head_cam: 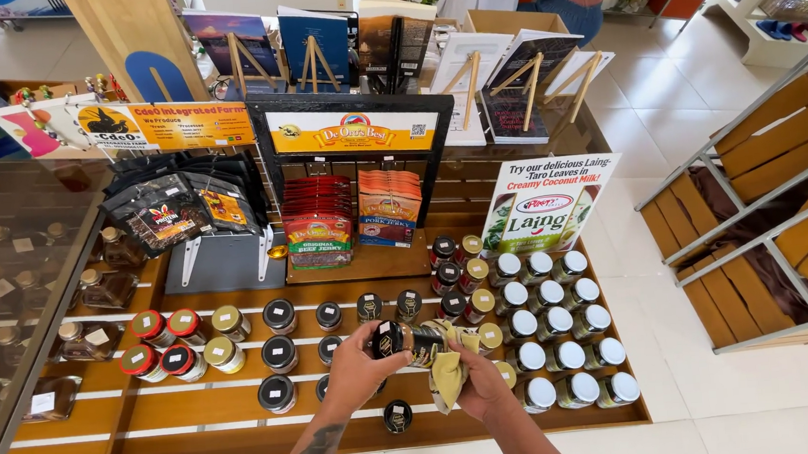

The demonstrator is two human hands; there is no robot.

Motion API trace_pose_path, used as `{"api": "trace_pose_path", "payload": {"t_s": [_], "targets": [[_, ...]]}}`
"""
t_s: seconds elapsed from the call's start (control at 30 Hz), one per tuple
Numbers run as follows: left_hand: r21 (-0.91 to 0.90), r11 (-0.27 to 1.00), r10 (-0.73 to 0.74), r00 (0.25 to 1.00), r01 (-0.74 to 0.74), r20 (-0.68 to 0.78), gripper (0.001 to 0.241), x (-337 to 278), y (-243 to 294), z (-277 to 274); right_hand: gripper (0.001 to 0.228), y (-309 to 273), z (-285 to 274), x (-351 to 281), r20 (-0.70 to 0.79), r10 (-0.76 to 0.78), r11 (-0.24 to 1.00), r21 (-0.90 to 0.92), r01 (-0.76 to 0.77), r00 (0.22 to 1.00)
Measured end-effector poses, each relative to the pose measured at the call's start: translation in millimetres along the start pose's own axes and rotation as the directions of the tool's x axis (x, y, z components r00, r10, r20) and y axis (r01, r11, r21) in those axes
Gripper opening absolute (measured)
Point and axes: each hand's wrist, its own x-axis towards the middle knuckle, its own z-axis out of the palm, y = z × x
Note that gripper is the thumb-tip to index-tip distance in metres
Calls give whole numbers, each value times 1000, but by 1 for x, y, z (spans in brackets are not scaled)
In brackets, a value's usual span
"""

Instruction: Wipe dust and residue from glass jars on a display shelf using a cleaning cloth.

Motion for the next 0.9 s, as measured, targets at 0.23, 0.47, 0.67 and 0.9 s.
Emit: {"api": "trace_pose_path", "payload": {"t_s": [0.23,0.47,0.67,0.9], "targets": [[-66,998,-4,999,6,35,70,4,-1,-2,46,-10,50,-38,199,79,997,-12,-78,977],[-67,998,2,998,2,62,66,-2,8,-1,45,-5,52,-39,246,57,998,23,-64,968],[-189,980,77,996,-67,48,68,-5,8,9,44,2,49,-31,224,30,997,69,-47,974],[-300,952,69,997,-55,38,90,-17,18,22,37,10,42,-23,226,5,990,138,-37,974]]}}
